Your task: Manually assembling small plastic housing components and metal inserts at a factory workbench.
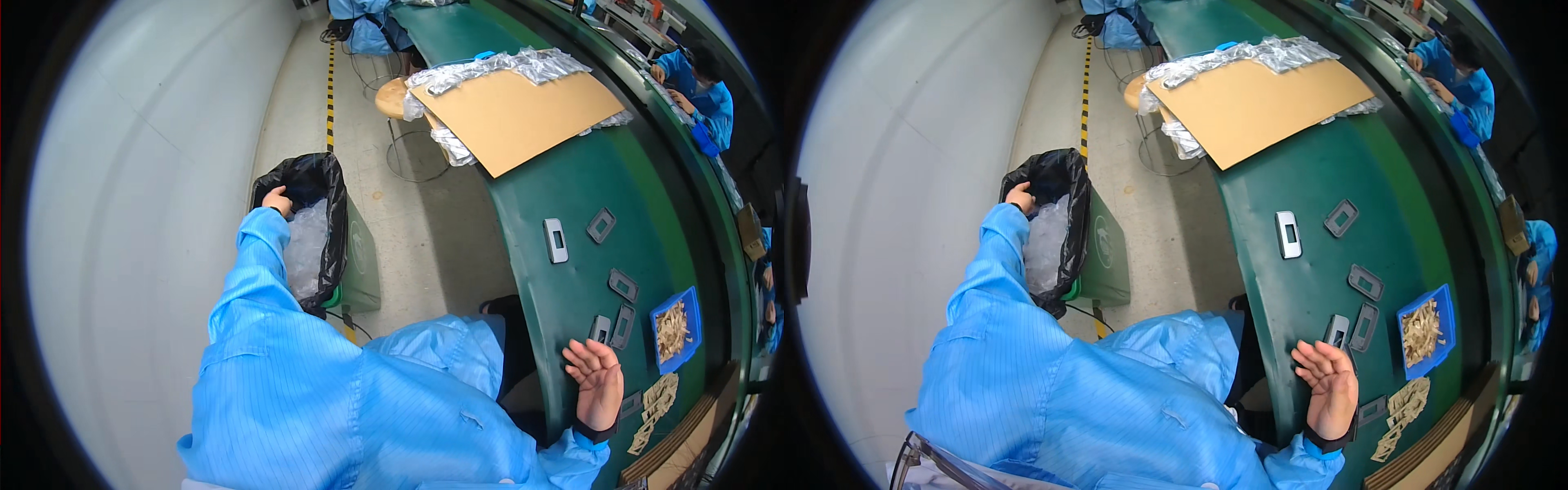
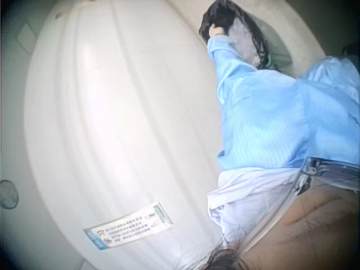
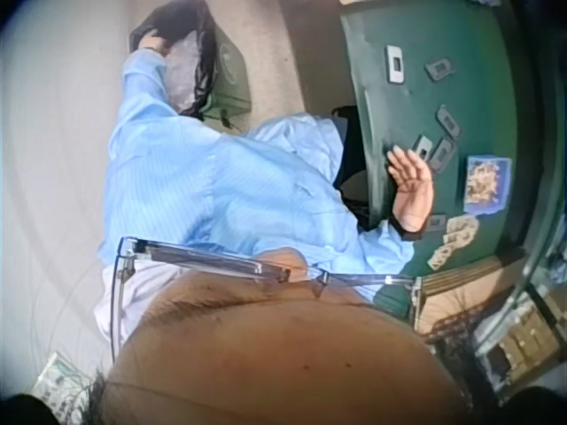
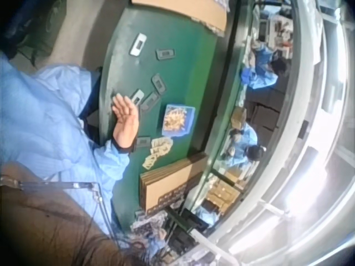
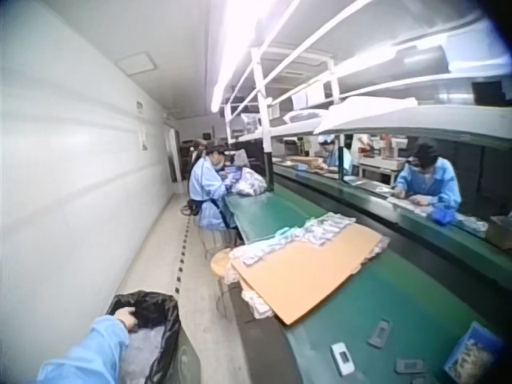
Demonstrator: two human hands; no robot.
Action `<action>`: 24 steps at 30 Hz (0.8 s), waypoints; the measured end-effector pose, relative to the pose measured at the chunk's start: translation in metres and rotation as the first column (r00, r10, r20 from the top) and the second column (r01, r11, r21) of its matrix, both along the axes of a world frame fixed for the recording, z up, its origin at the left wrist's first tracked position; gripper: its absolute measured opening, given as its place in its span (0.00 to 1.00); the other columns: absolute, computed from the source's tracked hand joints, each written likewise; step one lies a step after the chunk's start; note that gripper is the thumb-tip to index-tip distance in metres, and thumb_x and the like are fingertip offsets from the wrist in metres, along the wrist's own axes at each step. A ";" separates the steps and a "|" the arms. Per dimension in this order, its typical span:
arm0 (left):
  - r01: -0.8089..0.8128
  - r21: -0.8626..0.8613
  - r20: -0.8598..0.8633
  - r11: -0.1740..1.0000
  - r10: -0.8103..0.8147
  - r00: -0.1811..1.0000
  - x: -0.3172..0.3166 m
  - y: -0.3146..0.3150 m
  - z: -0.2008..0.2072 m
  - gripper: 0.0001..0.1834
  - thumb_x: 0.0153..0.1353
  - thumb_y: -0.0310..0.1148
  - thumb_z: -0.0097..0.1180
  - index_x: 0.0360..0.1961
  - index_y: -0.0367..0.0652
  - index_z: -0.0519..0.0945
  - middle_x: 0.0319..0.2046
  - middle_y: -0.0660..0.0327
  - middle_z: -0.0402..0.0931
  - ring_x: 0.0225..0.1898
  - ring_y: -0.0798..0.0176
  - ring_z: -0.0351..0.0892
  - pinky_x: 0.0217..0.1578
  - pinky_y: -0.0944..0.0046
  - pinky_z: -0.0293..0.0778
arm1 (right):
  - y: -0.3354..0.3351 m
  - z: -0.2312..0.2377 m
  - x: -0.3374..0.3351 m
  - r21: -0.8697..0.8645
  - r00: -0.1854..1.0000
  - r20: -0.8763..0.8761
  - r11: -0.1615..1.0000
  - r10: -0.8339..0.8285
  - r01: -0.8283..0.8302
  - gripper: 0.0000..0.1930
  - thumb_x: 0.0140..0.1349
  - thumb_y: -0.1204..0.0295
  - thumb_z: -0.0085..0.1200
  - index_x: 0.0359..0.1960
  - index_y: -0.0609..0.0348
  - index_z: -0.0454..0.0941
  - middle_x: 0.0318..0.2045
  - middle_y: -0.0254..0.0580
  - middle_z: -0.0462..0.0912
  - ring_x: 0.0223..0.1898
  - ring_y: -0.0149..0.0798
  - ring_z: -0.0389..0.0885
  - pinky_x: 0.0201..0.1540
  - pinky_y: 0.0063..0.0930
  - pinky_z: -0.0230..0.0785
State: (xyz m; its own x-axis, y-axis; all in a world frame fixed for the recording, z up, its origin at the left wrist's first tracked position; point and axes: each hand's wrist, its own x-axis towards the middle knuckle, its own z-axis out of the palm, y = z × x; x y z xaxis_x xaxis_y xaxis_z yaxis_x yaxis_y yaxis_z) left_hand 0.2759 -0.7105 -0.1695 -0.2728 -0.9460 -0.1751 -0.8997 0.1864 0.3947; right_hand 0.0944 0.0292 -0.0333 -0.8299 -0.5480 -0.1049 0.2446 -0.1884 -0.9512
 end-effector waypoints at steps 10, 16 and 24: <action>0.282 -0.251 -0.770 0.926 -0.368 0.521 -0.155 0.112 0.098 0.07 0.64 0.29 0.60 0.38 0.39 0.85 0.38 0.55 0.85 0.37 0.61 0.85 0.40 0.65 0.80 | -0.007 0.001 -0.003 -0.075 0.999 0.040 0.997 0.018 -0.015 0.27 0.72 0.54 0.52 0.60 0.67 0.70 0.56 0.57 0.81 0.56 0.47 0.82 0.56 0.33 0.73; 0.499 -0.647 -0.612 0.577 -0.783 0.112 -0.317 0.235 0.183 0.11 0.56 0.26 0.58 0.39 0.42 0.87 0.51 0.50 0.81 0.54 0.53 0.80 0.57 0.58 0.72 | 0.001 0.002 -0.001 -0.081 0.999 0.042 0.996 -0.026 0.030 0.29 0.69 0.54 0.58 0.59 0.68 0.71 0.56 0.58 0.81 0.57 0.48 0.82 0.58 0.35 0.72; 0.630 -0.560 -0.270 0.538 -0.837 0.475 -0.544 0.272 0.207 0.21 0.59 0.42 0.57 0.50 0.44 0.86 0.46 0.44 0.83 0.49 0.45 0.83 0.54 0.52 0.77 | 0.003 0.005 0.003 -0.214 0.996 0.037 0.974 0.082 -0.073 0.21 0.69 0.70 0.59 0.59 0.70 0.71 0.57 0.57 0.80 0.59 0.44 0.80 0.61 0.33 0.70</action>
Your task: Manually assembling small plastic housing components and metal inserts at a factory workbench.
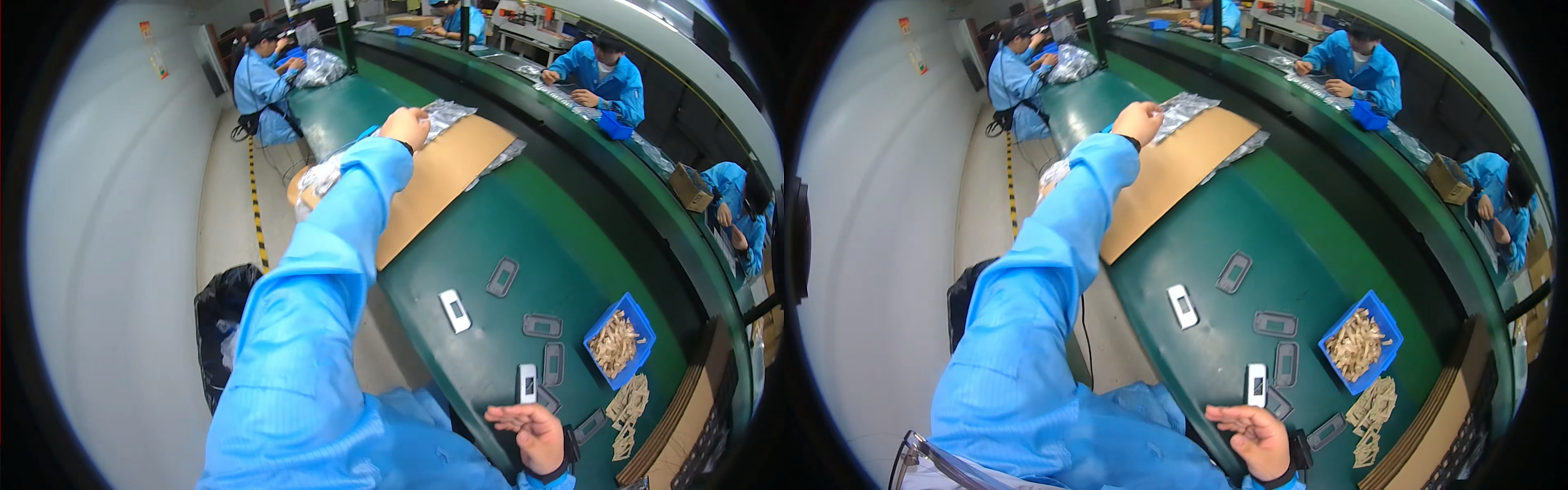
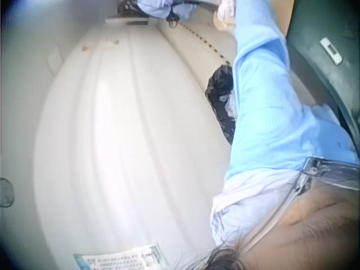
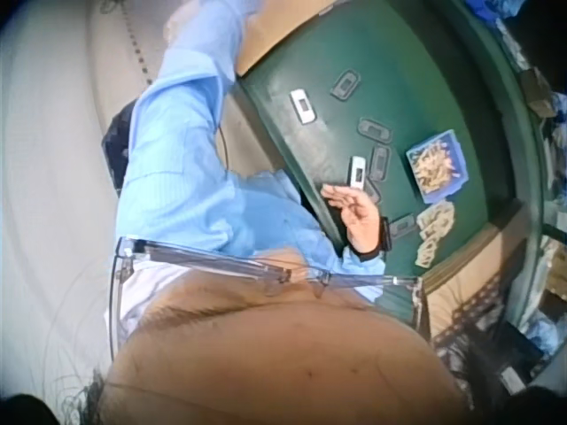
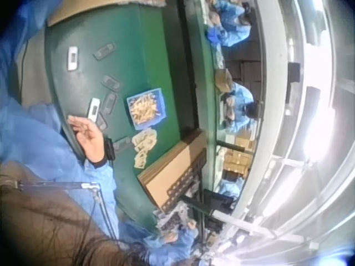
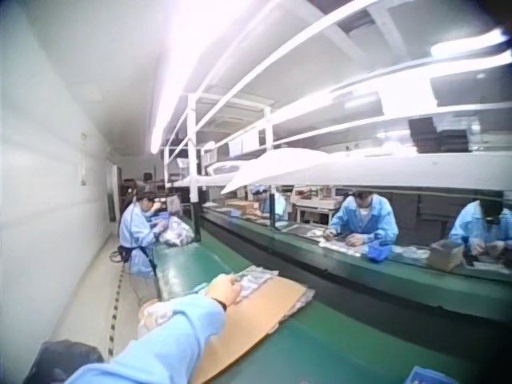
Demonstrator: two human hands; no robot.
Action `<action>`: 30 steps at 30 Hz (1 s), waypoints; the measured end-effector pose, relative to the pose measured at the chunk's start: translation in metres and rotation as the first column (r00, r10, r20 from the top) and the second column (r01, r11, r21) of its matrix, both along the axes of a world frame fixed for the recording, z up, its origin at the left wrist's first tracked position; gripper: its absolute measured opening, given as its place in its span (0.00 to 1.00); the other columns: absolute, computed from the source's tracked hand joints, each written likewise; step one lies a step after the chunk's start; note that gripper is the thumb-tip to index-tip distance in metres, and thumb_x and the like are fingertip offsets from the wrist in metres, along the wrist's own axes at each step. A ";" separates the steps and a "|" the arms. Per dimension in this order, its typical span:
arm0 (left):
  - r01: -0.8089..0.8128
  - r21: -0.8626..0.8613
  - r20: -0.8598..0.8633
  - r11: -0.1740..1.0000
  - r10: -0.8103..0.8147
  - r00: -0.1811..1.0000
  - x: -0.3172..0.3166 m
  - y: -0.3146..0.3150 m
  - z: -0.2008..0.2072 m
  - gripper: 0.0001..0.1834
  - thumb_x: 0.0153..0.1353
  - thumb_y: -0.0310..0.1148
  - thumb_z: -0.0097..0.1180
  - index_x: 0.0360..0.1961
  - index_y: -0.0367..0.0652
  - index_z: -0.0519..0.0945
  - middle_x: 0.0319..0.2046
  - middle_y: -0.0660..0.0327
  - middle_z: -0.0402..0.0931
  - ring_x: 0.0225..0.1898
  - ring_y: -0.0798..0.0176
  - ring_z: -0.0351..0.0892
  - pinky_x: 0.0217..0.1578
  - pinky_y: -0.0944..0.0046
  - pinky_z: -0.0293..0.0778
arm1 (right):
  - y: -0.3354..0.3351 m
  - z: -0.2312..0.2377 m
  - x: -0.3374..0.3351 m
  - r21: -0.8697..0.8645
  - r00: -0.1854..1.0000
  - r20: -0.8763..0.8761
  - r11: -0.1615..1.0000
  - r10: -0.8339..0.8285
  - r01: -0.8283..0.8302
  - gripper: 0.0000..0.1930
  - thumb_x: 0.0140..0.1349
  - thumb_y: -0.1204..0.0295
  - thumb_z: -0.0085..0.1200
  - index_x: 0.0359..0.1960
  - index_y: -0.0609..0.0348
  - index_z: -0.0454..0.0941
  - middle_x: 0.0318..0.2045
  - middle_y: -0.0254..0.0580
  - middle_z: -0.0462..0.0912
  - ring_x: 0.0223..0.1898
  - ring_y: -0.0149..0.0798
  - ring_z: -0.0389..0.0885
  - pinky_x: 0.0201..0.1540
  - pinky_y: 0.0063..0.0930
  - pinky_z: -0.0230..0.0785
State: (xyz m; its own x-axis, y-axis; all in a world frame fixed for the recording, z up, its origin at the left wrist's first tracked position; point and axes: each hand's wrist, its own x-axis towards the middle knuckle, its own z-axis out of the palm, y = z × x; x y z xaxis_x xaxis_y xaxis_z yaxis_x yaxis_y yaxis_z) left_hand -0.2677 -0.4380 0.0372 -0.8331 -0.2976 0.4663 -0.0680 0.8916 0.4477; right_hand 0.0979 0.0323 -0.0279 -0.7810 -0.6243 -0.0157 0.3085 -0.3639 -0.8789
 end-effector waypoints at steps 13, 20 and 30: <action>-0.102 -0.521 0.323 0.847 0.306 0.895 -0.093 0.030 -0.038 0.34 0.69 0.62 0.44 0.72 0.63 0.66 0.52 0.48 0.82 0.55 0.45 0.81 0.56 0.47 0.75 | 0.012 0.007 -0.005 -0.111 0.998 0.013 0.992 -0.055 0.056 0.17 0.68 0.78 0.55 0.57 0.73 0.72 0.54 0.58 0.80 0.55 0.44 0.80 0.59 0.34 0.70; 0.133 -0.554 0.296 0.822 0.044 0.954 -0.115 -0.002 -0.060 0.20 0.71 0.48 0.45 0.56 0.54 0.81 0.44 0.48 0.84 0.46 0.42 0.83 0.49 0.45 0.76 | 0.012 0.006 -0.006 -0.112 0.997 0.027 0.991 -0.072 0.075 0.16 0.68 0.76 0.56 0.55 0.72 0.73 0.52 0.56 0.80 0.52 0.42 0.81 0.57 0.33 0.71; 0.454 -0.414 0.239 0.789 -0.387 0.891 -0.032 0.050 -0.044 0.17 0.69 0.42 0.51 0.49 0.48 0.85 0.40 0.47 0.84 0.42 0.41 0.83 0.47 0.46 0.77 | 0.007 0.006 0.001 -0.131 0.992 0.112 0.989 -0.060 0.074 0.19 0.70 0.70 0.57 0.57 0.68 0.71 0.50 0.51 0.83 0.51 0.38 0.82 0.56 0.31 0.72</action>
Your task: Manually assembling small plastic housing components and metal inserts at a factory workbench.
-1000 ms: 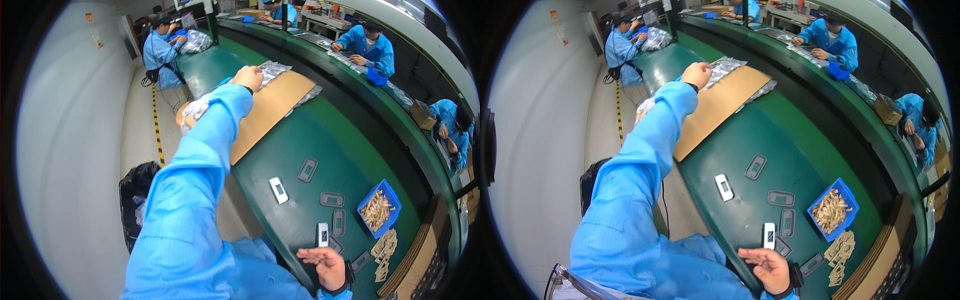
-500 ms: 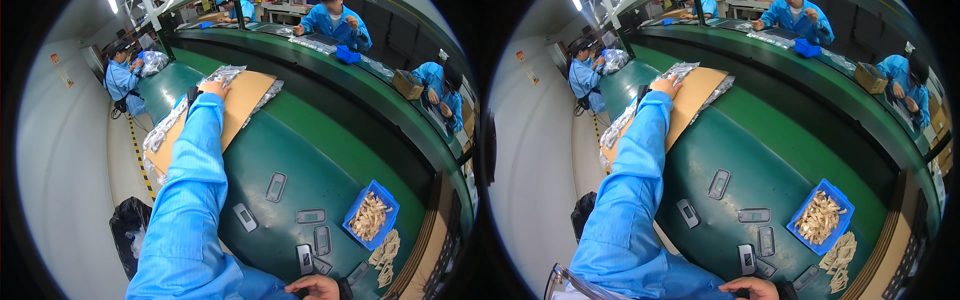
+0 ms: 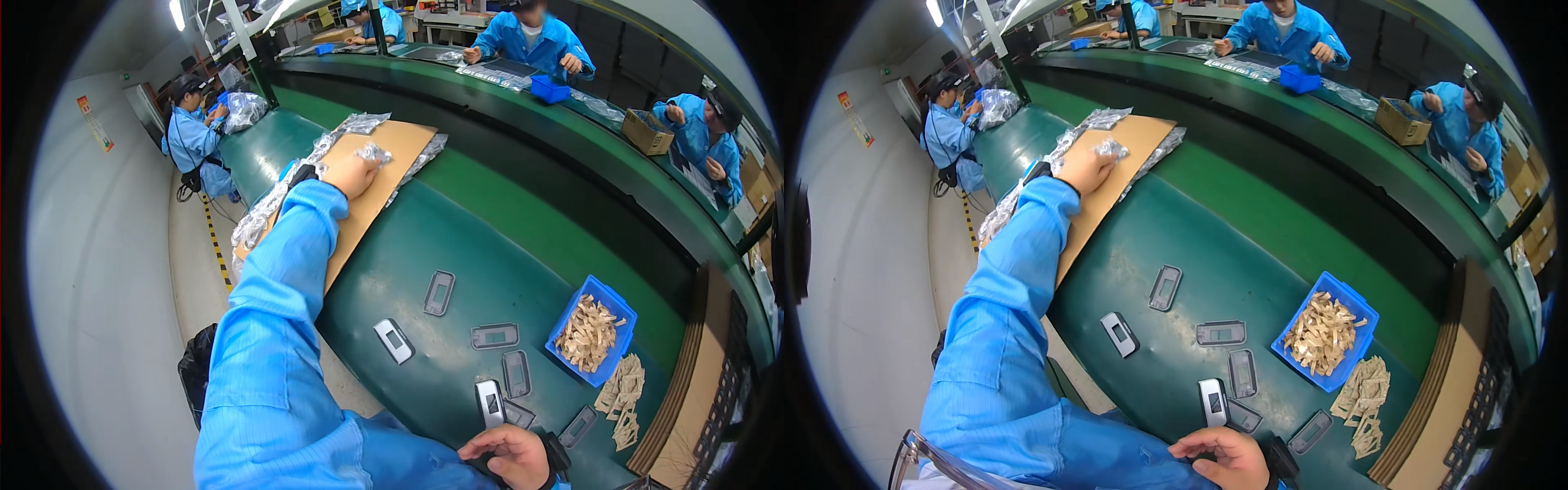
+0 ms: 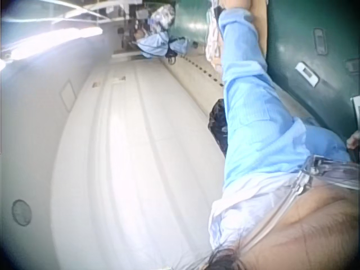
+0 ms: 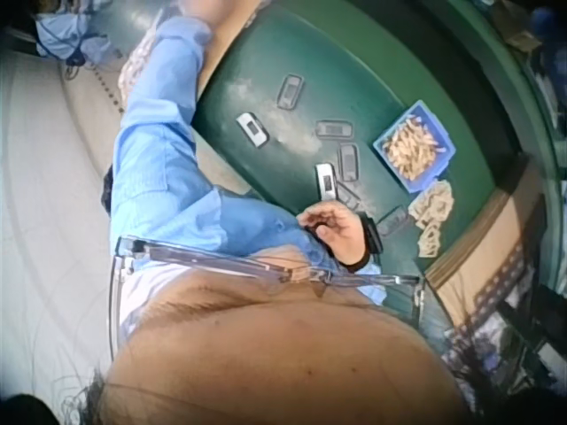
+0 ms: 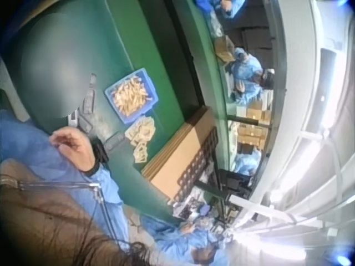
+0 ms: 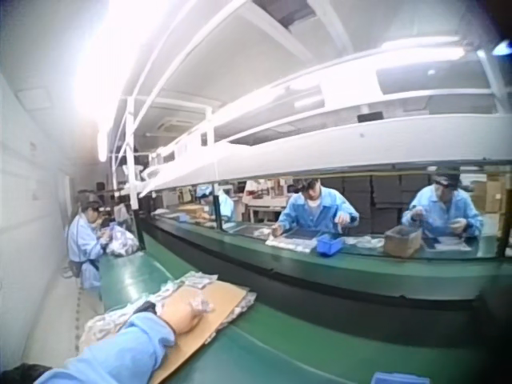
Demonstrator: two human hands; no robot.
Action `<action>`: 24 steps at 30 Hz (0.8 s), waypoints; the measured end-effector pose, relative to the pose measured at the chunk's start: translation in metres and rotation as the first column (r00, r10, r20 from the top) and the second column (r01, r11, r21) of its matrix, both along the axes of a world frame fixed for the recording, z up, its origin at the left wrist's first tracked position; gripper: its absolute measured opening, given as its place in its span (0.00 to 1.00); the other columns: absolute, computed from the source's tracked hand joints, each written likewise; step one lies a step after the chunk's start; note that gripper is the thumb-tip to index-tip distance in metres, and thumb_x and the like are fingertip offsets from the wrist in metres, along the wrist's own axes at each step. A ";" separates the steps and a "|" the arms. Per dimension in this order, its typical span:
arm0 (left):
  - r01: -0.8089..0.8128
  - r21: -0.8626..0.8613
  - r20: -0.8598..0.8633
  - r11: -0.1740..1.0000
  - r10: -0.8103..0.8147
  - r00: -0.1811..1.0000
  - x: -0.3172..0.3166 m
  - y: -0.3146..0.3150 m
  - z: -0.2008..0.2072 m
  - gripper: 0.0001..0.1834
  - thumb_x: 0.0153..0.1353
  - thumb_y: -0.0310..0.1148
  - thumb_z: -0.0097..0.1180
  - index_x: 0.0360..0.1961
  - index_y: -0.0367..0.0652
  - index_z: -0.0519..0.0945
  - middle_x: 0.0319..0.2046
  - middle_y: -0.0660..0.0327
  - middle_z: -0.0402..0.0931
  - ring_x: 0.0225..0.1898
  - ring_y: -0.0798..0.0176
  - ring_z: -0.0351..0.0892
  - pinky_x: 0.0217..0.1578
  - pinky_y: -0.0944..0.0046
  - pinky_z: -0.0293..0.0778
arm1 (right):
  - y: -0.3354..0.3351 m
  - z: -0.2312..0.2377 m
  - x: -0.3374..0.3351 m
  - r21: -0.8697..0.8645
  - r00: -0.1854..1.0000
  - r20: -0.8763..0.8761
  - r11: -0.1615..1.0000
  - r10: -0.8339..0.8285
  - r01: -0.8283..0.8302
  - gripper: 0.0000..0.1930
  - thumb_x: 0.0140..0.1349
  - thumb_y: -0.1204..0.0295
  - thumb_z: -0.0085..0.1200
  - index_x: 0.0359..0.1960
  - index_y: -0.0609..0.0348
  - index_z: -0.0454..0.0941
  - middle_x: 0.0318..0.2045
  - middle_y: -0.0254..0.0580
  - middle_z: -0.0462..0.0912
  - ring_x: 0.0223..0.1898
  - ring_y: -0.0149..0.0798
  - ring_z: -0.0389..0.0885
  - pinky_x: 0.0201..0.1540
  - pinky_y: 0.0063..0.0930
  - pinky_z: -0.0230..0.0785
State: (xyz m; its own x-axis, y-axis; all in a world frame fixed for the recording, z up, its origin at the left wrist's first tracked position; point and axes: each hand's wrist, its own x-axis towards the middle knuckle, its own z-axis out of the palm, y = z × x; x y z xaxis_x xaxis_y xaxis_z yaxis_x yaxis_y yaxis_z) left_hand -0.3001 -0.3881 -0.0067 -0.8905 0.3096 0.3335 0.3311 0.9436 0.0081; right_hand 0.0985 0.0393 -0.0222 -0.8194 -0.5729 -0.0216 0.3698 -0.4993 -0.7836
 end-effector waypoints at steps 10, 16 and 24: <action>-0.429 -0.001 0.016 0.903 0.429 0.903 0.024 -0.063 -0.006 0.21 0.72 0.43 0.45 0.59 0.47 0.79 0.56 0.45 0.77 0.59 0.44 0.75 0.59 0.47 0.71 | 0.001 -0.007 0.001 0.098 0.996 -0.083 0.995 0.045 -0.036 0.17 0.69 0.75 0.55 0.57 0.70 0.72 0.51 0.57 0.82 0.53 0.45 0.83 0.59 0.37 0.72; -0.325 0.103 0.111 0.940 0.313 0.943 0.042 -0.058 -0.015 0.19 0.70 0.40 0.45 0.51 0.43 0.82 0.50 0.42 0.80 0.54 0.43 0.79 0.55 0.47 0.73 | -0.002 -0.007 -0.001 0.073 0.995 -0.090 0.997 0.034 -0.028 0.16 0.69 0.81 0.55 0.57 0.68 0.74 0.51 0.50 0.83 0.54 0.39 0.82 0.60 0.32 0.72; -0.437 0.000 0.016 0.900 0.436 0.900 0.110 0.017 0.015 0.28 0.69 0.51 0.51 0.56 0.36 0.77 0.52 0.39 0.77 0.57 0.39 0.75 0.58 0.46 0.71 | -0.004 -0.006 0.001 0.098 0.995 -0.096 0.995 0.039 -0.030 0.16 0.69 0.79 0.55 0.57 0.68 0.74 0.50 0.49 0.83 0.53 0.37 0.82 0.58 0.31 0.73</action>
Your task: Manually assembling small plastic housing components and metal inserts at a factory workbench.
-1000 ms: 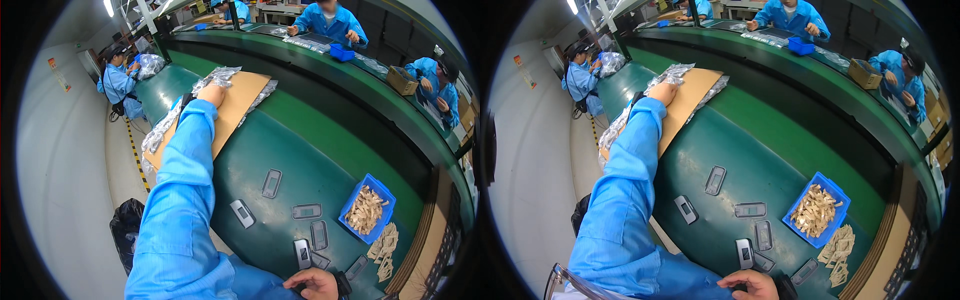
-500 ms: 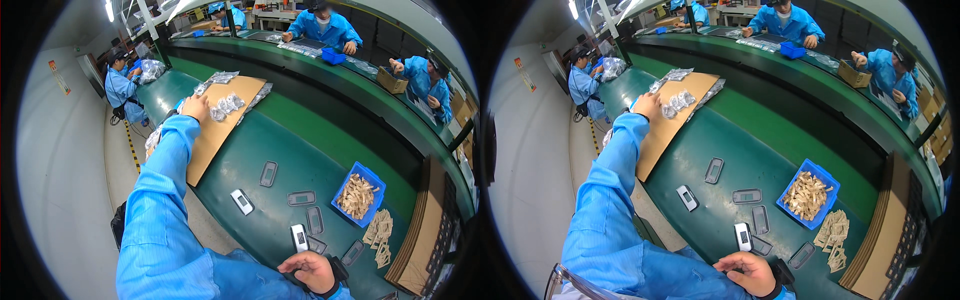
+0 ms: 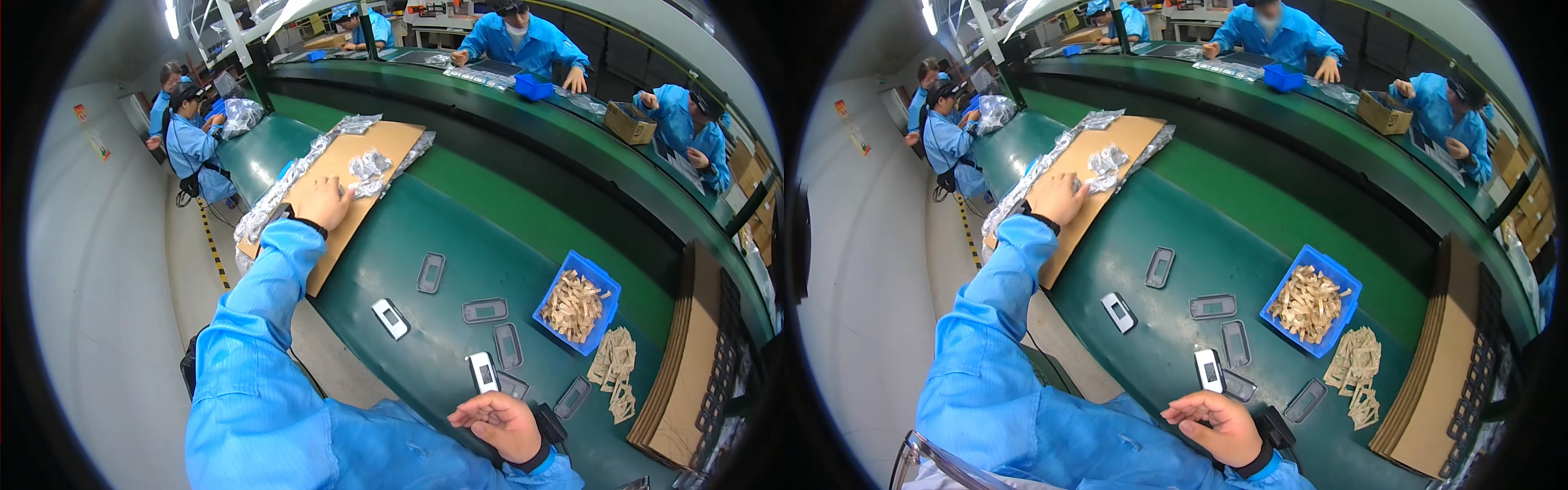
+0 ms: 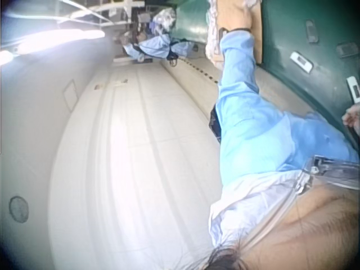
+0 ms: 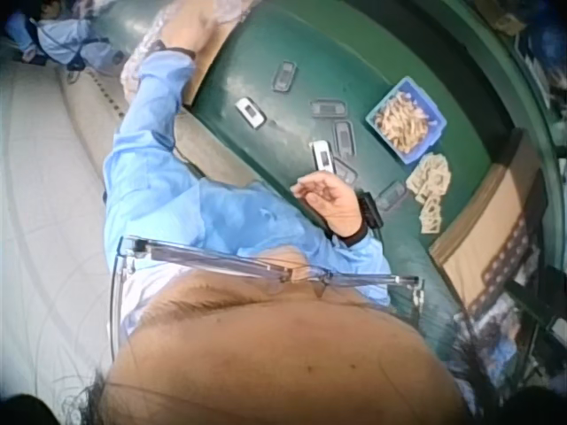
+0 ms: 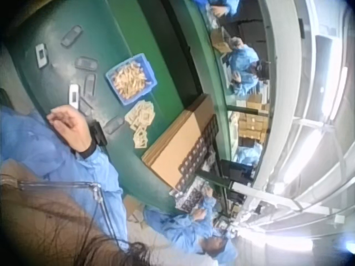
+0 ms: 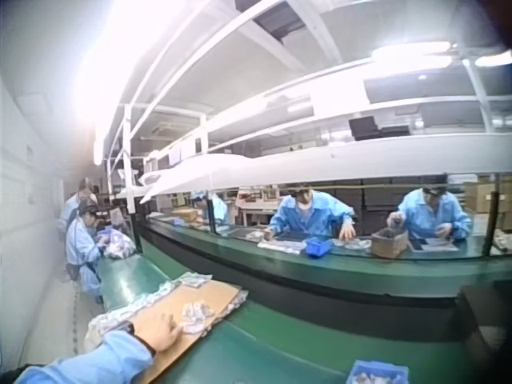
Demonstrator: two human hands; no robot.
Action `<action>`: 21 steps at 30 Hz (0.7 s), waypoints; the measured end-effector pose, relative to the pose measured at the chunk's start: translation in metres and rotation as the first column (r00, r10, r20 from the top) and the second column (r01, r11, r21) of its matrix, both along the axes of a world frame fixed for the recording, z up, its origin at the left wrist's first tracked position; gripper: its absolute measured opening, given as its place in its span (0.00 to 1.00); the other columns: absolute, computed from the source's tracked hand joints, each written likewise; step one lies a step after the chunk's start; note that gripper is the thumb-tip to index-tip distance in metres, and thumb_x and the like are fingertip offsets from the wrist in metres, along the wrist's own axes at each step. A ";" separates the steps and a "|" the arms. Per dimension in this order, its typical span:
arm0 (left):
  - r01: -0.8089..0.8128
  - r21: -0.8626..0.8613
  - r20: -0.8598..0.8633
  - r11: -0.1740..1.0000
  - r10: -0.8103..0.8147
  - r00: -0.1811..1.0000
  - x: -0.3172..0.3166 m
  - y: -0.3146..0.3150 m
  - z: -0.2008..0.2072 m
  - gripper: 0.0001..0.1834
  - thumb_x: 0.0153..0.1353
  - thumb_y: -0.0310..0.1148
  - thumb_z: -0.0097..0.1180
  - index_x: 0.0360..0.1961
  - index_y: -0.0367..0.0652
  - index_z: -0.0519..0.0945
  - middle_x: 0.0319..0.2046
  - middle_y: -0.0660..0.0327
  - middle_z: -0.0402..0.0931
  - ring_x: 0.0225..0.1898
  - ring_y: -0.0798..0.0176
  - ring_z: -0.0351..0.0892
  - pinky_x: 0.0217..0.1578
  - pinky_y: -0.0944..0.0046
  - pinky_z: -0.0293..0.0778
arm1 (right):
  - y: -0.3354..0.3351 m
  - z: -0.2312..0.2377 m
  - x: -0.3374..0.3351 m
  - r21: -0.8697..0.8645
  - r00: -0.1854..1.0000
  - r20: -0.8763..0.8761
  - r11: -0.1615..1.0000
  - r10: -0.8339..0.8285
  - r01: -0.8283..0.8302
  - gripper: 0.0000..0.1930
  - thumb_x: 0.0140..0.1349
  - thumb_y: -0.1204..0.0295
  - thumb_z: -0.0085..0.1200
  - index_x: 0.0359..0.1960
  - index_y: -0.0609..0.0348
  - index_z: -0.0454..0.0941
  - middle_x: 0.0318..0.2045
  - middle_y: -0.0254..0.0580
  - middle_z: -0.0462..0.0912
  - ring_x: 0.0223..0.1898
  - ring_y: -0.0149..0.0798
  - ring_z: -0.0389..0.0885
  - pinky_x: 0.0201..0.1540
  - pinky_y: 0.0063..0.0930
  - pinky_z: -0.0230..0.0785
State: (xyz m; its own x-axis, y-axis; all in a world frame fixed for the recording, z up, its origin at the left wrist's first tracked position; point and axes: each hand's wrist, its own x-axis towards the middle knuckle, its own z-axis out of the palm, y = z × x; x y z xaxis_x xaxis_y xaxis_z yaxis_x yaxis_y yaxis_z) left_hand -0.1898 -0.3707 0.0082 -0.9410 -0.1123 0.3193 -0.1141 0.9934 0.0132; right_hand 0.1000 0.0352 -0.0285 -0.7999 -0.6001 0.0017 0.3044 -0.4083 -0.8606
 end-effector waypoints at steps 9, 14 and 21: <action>0.147 -0.070 -0.006 0.987 -0.148 0.989 -0.041 0.015 -0.002 0.28 0.62 0.50 0.64 0.50 0.34 0.81 0.48 0.41 0.81 0.51 0.40 0.80 0.55 0.49 0.73 | -0.005 -0.004 -0.007 0.197 0.984 -0.175 0.978 -0.029 0.064 0.13 0.69 0.74 0.58 0.53 0.61 0.76 0.45 0.40 0.86 0.47 0.30 0.84 0.51 0.27 0.76; 0.228 0.248 0.052 0.942 -0.248 0.967 -0.118 -0.116 -0.064 0.19 0.65 0.28 0.58 0.58 0.46 0.75 0.32 0.51 0.77 0.35 0.55 0.78 0.40 0.57 0.75 | -0.009 -0.002 -0.012 0.235 0.980 -0.196 0.968 -0.042 0.089 0.14 0.67 0.73 0.60 0.52 0.60 0.78 0.43 0.41 0.86 0.42 0.31 0.84 0.44 0.25 0.76; 0.041 0.060 -0.054 0.997 -0.038 0.998 -0.150 -0.160 -0.086 0.29 0.70 0.45 0.44 0.60 0.29 0.71 0.54 0.35 0.76 0.59 0.33 0.73 0.62 0.47 0.67 | -0.012 -0.006 -0.011 0.252 0.988 -0.154 0.967 -0.009 0.048 0.13 0.66 0.73 0.61 0.51 0.60 0.78 0.43 0.41 0.86 0.42 0.31 0.85 0.45 0.26 0.76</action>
